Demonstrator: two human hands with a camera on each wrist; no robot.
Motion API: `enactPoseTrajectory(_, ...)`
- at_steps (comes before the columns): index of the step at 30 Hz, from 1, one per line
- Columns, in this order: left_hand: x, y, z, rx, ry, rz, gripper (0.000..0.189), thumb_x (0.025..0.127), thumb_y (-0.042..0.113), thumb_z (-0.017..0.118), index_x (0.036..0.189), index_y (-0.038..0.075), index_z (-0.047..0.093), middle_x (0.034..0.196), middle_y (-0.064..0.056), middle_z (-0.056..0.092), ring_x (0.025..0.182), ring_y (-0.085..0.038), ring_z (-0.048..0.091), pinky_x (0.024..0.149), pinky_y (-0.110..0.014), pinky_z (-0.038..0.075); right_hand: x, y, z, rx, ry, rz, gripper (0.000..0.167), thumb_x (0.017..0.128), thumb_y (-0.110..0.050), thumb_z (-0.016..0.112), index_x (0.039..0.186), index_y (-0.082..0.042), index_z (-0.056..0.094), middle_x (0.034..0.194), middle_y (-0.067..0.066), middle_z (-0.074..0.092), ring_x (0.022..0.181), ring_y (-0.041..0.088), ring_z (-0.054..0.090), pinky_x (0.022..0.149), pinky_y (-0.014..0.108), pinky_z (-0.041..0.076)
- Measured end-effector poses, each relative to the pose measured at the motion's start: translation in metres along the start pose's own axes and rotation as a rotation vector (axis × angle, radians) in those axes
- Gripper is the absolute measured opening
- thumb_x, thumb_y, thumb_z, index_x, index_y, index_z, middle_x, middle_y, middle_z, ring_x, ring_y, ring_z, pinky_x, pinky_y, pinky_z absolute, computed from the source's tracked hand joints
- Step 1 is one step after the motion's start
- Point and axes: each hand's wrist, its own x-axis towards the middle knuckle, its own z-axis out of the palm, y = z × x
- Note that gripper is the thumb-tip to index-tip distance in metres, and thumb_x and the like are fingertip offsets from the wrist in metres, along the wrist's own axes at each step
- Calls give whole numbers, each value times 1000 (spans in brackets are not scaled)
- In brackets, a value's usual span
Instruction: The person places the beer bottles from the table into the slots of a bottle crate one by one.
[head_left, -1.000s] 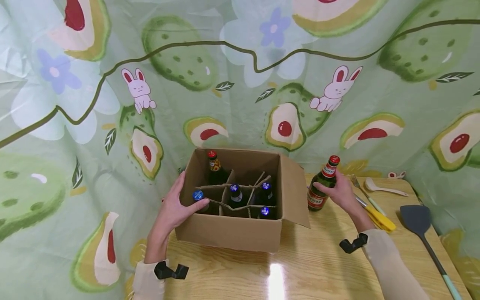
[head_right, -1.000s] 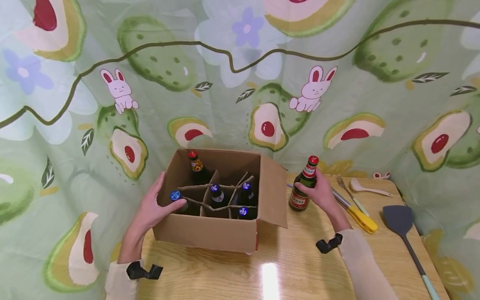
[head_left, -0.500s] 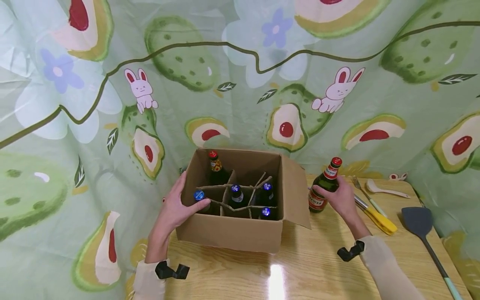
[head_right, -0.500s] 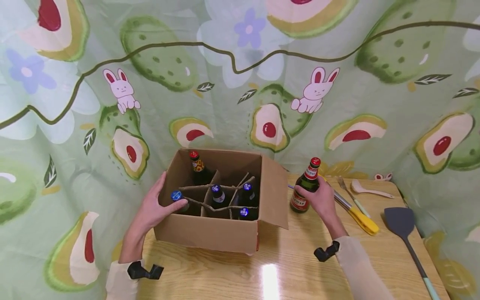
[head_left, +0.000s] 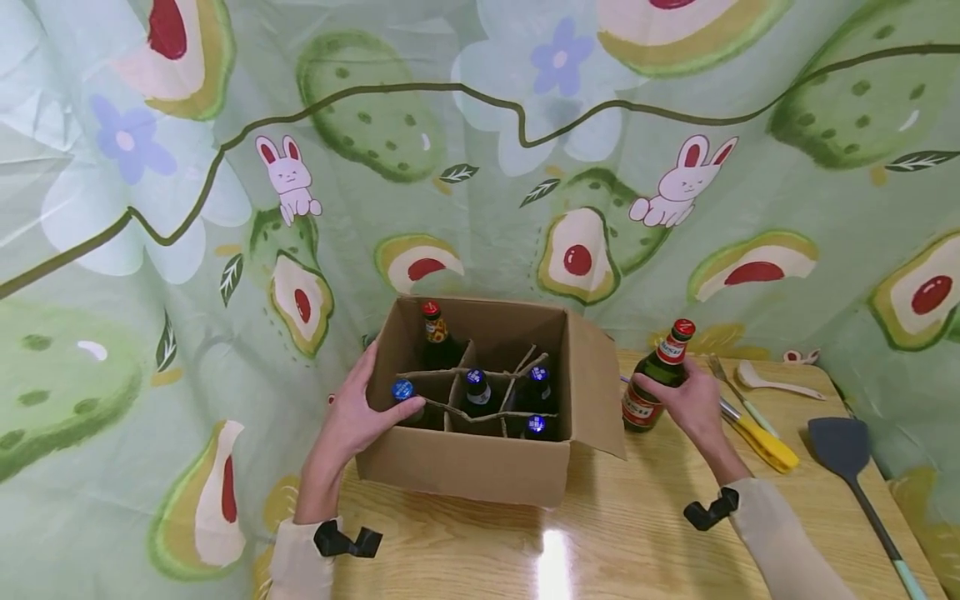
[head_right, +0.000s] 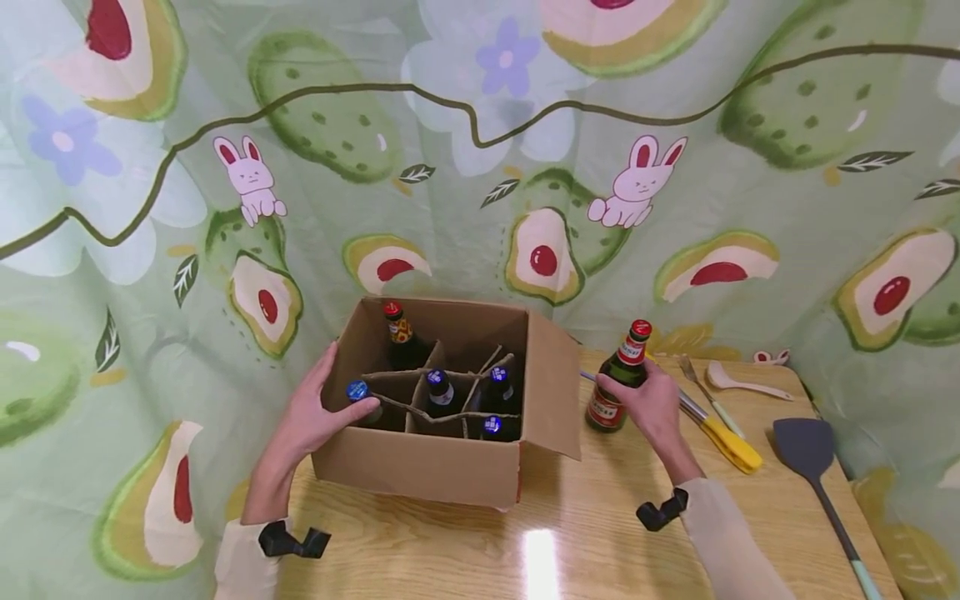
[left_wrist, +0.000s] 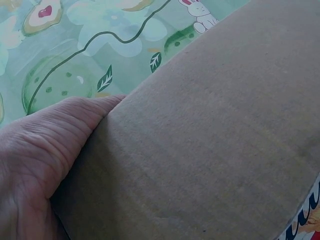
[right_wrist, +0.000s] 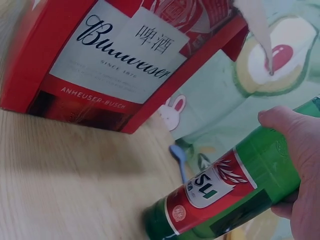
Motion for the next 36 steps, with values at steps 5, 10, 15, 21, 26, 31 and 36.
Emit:
enactPoseTrajectory(5, 0, 1, 1, -1, 0, -3, 120, 81, 63, 81, 170, 27, 9, 175, -3, 13, 160, -36, 16, 120, -70, 23, 4, -14, -20, -12, 46, -14, 51, 84, -35, 89, 112, 3, 71, 100, 25, 75, 72, 7, 68, 59, 14, 50)
enactPoseTrajectory(10, 1, 1, 1, 0, 0, -3, 121, 81, 64, 81, 170, 28, 8, 175, -3, 12, 160, -37, 15, 120, -71, 22, 16, -40, -52, -10, 95, -3, 54, 85, -40, 88, 112, 4, 73, 100, 27, 75, 67, -14, 56, 59, 10, 47)
enactPoseTrajectory(15, 1, 0, 0, -3, 3, -2, 121, 81, 63, 81, 170, 28, 8, 175, -3, 12, 160, -37, 15, 119, -71, 22, 31, -76, -86, -8, 136, 21, 59, 84, -43, 88, 120, 2, 72, 102, 14, 77, 69, -16, 56, 63, 8, 46)
enactPoseTrajectory(21, 1, -2, 1, -19, 7, 21, 121, 81, 61, 83, 170, 28, 9, 175, -2, 14, 160, -36, 16, 120, -70, 23, 45, -121, -110, 38, 248, -13, 56, 78, -41, 93, 114, -3, 76, 78, -33, 60, 69, -13, 60, 64, 10, 46)
enactPoseTrajectory(26, -1, -4, 0, -11, 10, 27, 120, 81, 62, 83, 170, 28, 10, 175, -1, 14, 160, -36, 17, 120, -70, 24, 53, -163, -115, 85, 299, -96, 50, 74, -37, 96, 109, -5, 79, 75, -37, 61, 70, -10, 62, 62, 15, 46)
enactPoseTrajectory(31, 1, -3, 0, -8, 8, 25, 121, 79, 65, 82, 170, 30, 10, 175, 1, 14, 159, -36, 17, 119, -71, 25, 59, -203, -117, 303, 254, -82, 45, 76, -26, 95, 114, -8, 80, 85, -21, 73, 76, 2, 70, 65, 16, 51)
enactPoseTrajectory(36, 2, -3, 0, -8, 14, 26, 122, 79, 65, 82, 170, 29, 10, 175, 0, 14, 160, -35, 17, 119, -70, 25, 60, -235, -104, 612, 122, -112, 46, 76, -11, 95, 118, -4, 77, 97, -1, 78, 86, 17, 72, 78, 19, 56)
